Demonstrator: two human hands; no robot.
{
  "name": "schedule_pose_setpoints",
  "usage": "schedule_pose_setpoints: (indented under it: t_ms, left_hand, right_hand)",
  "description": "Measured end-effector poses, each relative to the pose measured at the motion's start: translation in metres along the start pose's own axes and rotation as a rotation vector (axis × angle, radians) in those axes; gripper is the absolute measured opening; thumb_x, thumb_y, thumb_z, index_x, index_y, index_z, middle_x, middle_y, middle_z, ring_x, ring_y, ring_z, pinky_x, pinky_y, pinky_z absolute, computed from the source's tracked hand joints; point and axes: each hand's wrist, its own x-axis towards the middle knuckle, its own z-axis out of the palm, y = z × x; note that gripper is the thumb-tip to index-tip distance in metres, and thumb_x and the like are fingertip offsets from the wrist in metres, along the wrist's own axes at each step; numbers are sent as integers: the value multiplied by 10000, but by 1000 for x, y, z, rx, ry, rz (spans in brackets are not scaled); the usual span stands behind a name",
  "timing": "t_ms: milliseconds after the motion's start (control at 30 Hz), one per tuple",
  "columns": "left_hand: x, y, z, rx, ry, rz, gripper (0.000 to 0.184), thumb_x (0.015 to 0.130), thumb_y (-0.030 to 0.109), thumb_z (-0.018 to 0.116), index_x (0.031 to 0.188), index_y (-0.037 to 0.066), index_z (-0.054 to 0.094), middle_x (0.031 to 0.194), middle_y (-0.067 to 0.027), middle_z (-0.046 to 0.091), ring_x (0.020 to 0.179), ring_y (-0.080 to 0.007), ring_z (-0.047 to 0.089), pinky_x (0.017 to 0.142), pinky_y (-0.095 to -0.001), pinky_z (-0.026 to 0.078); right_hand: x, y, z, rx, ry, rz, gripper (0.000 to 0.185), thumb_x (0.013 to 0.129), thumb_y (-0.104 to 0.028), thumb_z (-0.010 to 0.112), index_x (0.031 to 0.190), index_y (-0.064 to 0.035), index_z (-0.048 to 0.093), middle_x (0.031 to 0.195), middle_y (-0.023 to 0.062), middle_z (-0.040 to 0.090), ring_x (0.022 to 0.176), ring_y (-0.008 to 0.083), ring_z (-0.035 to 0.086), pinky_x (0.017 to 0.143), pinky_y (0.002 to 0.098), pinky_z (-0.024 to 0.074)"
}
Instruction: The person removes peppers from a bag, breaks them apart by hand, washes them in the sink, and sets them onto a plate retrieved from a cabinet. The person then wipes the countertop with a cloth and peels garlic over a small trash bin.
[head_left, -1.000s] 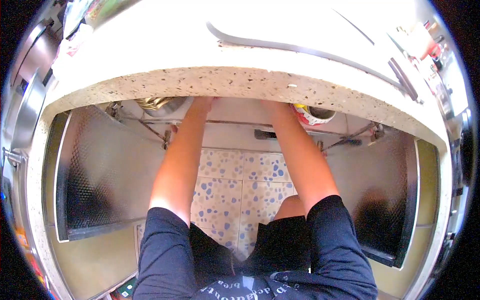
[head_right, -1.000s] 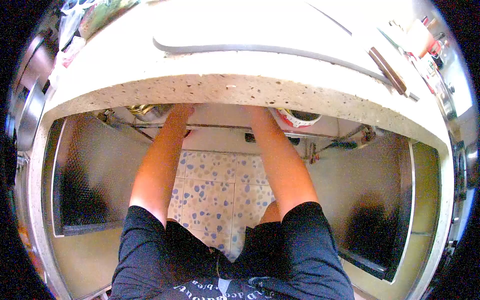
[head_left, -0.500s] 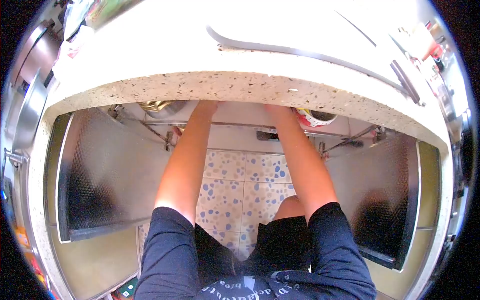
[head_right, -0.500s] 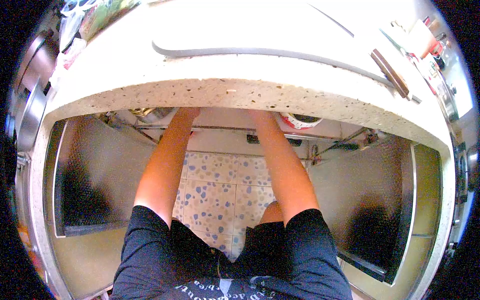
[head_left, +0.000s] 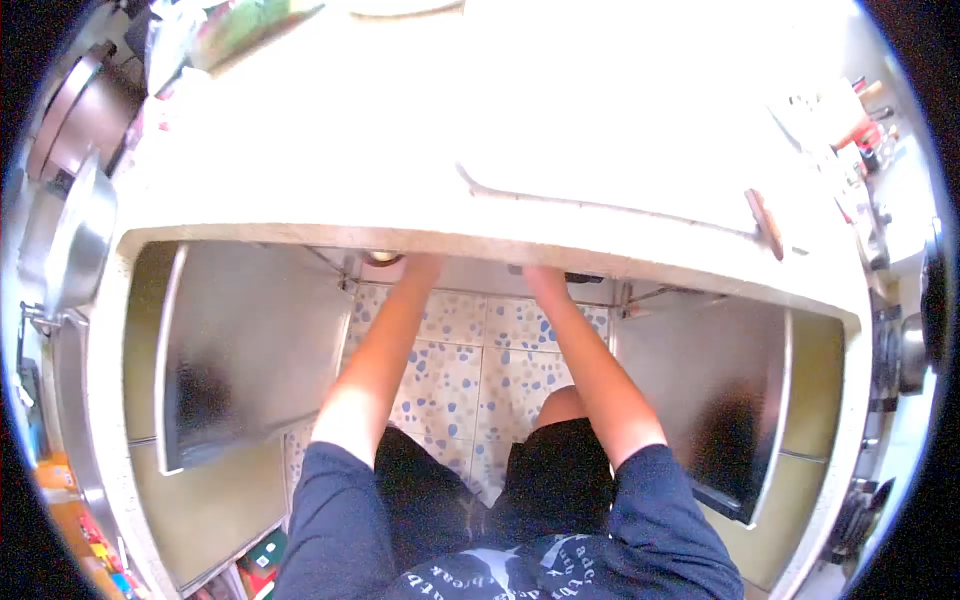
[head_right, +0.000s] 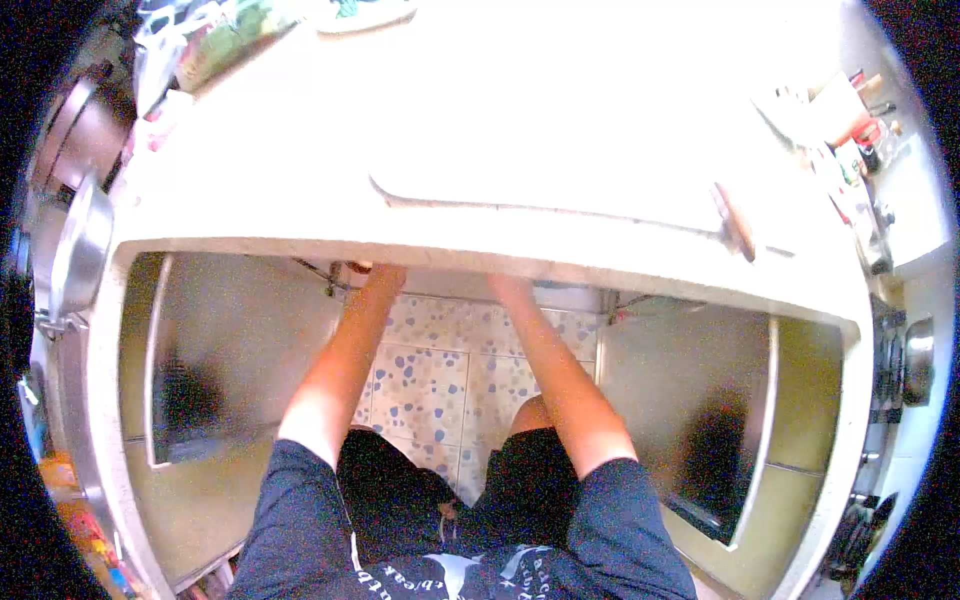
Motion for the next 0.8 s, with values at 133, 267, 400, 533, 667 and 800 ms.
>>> schedule_pose_setpoints:
  t_ms: [133, 267, 400, 533, 667, 800]
  left_hand:
    - [-120, 65, -62, 79, 102, 26, 697, 856, 122, 666, 1492, 42, 391, 1387, -216, 485, 1204, -353, 558, 882, -434, 537]
    - [-221, 166, -165, 326, 286, -72, 767, 816, 79, 710, 1517, 86, 398, 1372, -199, 449, 1222, -365, 501, 1048, -468, 441]
    - [-284, 240, -268, 865, 496, -70, 735, 762, 169, 712, 1466, 133, 502, 1426, -158, 484, 1369, -377, 387, 1131, -569, 282]
    - [-330, 237, -345, 1099, 497, -326, 849, 793, 273, 717, 1562, 153, 376, 1596, -188, 348, 1505, -382, 250, 1173, -608, 193]
    - [-344, 210, -397, 916, 331, -661, 718, 908, 342, 634, 1544, 124, 384, 1456, -169, 519, 1351, -349, 480, 1132, -581, 305]
    - [-349, 172, -419, 776, 256, -639, 418, 974, 350, 574, 1330, 133, 606, 1191, -160, 667, 1112, -386, 610, 984, -502, 466]
  right_hand:
    - [-99, -33, -58, 236, -50, 240, 520, 914, -110, 663, 1404, -24, 514, 1251, 189, 594, 1051, 313, 641, 927, 388, 514]
    - [-203, -95, -171, 112, -25, 80, 548, 877, -48, 640, 1409, -31, 510, 1286, 190, 551, 1133, 299, 595, 938, 416, 513]
    - [-271, -145, -285, -408, 219, -38, 581, 797, -83, 661, 1368, -52, 560, 1324, 197, 541, 1256, 390, 502, 1073, 485, 405]
    - [-333, -136, -348, -752, 374, 446, 774, 786, -194, 664, 1511, -95, 409, 1505, 162, 422, 1387, 382, 403, 1122, 526, 348]
    - [-367, -71, -374, -337, 195, 1225, 606, 866, -317, 657, 1413, -96, 515, 1433, 176, 545, 1313, 372, 525, 1091, 492, 422]
    - [-383, -73, -375, -359, 118, 1084, 521, 897, -331, 636, 1371, -131, 554, 1366, 135, 593, 1259, 339, 574, 1046, 485, 450]
